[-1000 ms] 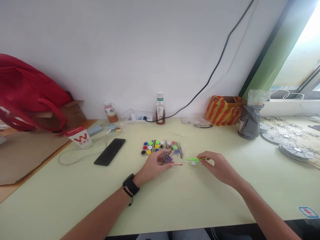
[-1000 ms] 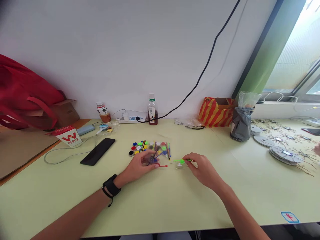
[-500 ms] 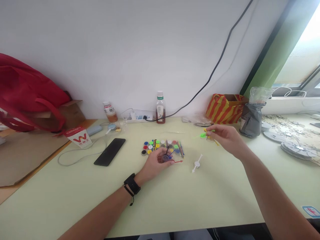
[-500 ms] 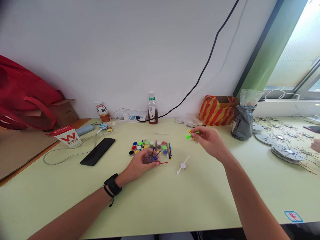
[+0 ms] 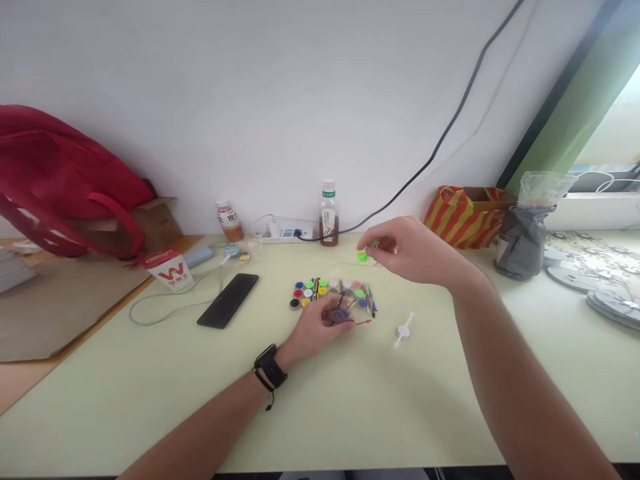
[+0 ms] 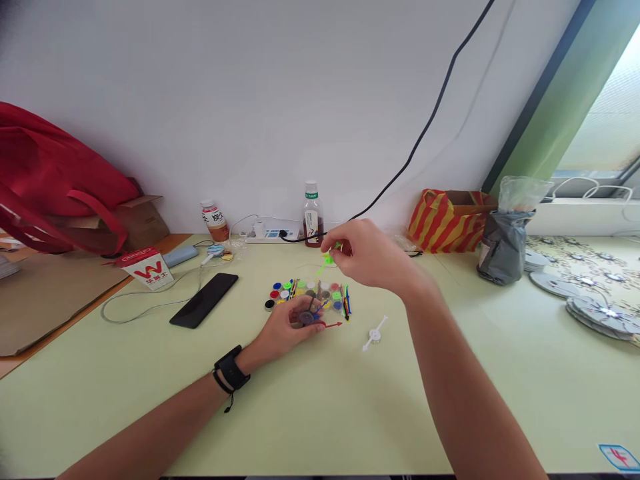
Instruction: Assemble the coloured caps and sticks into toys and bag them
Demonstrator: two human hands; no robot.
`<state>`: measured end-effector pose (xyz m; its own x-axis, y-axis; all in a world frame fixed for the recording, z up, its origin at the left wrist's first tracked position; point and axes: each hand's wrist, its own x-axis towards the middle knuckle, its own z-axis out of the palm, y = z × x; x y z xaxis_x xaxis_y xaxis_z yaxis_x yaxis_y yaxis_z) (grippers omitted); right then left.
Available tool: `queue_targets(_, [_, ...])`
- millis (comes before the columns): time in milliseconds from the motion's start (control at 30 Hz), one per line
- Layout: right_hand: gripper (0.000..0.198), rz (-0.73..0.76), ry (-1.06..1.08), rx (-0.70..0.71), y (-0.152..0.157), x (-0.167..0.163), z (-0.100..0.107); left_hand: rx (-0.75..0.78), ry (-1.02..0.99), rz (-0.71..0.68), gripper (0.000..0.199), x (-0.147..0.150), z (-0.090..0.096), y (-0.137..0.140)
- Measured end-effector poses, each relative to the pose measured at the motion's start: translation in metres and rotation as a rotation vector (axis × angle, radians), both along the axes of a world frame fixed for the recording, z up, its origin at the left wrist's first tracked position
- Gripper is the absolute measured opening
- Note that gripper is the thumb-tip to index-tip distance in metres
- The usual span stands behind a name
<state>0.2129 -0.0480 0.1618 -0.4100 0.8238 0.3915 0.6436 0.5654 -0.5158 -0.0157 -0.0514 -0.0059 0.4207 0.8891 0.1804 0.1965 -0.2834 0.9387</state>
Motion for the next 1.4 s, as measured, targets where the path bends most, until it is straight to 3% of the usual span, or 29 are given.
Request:
queue_targets(167, [0.020,0.025,-0.193,-0.032,0.008,0.001,-0.005,0.040,0.065,0.031,0.037,0.000,0.002,0.000])
queue_targets(400, [0.022,0.109,-0.244,-0.077,0.004,0.001,0.005,0.087,0.100,0.050,0.036,0.001,0.003,-0.002])
queue_targets(600, [0.023,0.040,-0.330,-0.102,0.003,-0.002,0.012,0.082,0.081,0.002,0.034,0.000,-0.001,-0.001])
queue_targets(900, [0.022,0.072,-0.245,-0.072,0.008,0.008,0.006,0.105,0.097,-0.023,0.032,-0.001,-0.005,-0.001])
queue_targets(1067, [0.020,0.153,-0.090,-0.085,0.002,0.004,0.007,0.086,0.094,-0.012,0.032,0.000,-0.003,-0.002])
queue_targets(1133, [0.018,0.138,-0.021,-0.044,0.000,0.002,0.008,0.090,0.102,-0.007,0.032,-0.001,-0.004,-0.002])
queue_targets(1300, [0.018,-0.076,0.040,0.220,-0.003,0.007,0.012,0.105,0.142,0.008,0.031,-0.002,-0.005,-0.002])
queue_targets(1400, [0.018,-0.065,0.072,0.233,-0.012,0.014,0.018,0.112,0.156,0.013,0.032,-0.002,-0.004,-0.003])
